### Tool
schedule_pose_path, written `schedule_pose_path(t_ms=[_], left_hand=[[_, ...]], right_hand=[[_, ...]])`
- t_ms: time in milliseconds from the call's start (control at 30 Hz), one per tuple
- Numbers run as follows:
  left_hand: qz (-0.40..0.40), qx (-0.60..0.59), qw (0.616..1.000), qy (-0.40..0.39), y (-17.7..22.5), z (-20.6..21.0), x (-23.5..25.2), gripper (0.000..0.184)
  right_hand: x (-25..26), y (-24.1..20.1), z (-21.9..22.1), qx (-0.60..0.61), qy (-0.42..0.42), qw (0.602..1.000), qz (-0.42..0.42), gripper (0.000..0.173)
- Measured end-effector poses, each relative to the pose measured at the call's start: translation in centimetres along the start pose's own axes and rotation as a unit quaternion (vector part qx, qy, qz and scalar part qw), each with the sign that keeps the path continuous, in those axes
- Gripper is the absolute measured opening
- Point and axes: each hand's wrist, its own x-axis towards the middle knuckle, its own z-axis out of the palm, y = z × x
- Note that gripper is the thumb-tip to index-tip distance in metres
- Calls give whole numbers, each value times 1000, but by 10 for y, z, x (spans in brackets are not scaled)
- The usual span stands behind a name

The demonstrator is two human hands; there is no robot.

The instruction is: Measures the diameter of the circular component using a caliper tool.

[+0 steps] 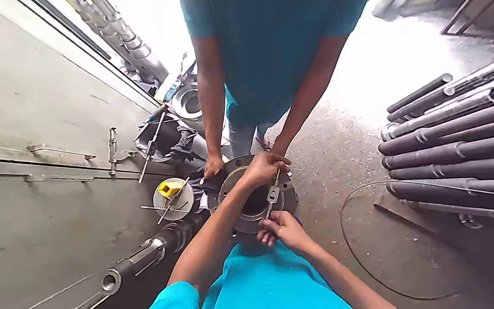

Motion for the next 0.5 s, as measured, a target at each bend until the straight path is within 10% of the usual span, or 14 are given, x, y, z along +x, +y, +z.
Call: schedule_pose_path(t_ms=[500], left_hand=[[10,-7,993,118,-22,-4,-20,23]], right_hand=[[-19,9,-44,2,-40,998,-43,23]])
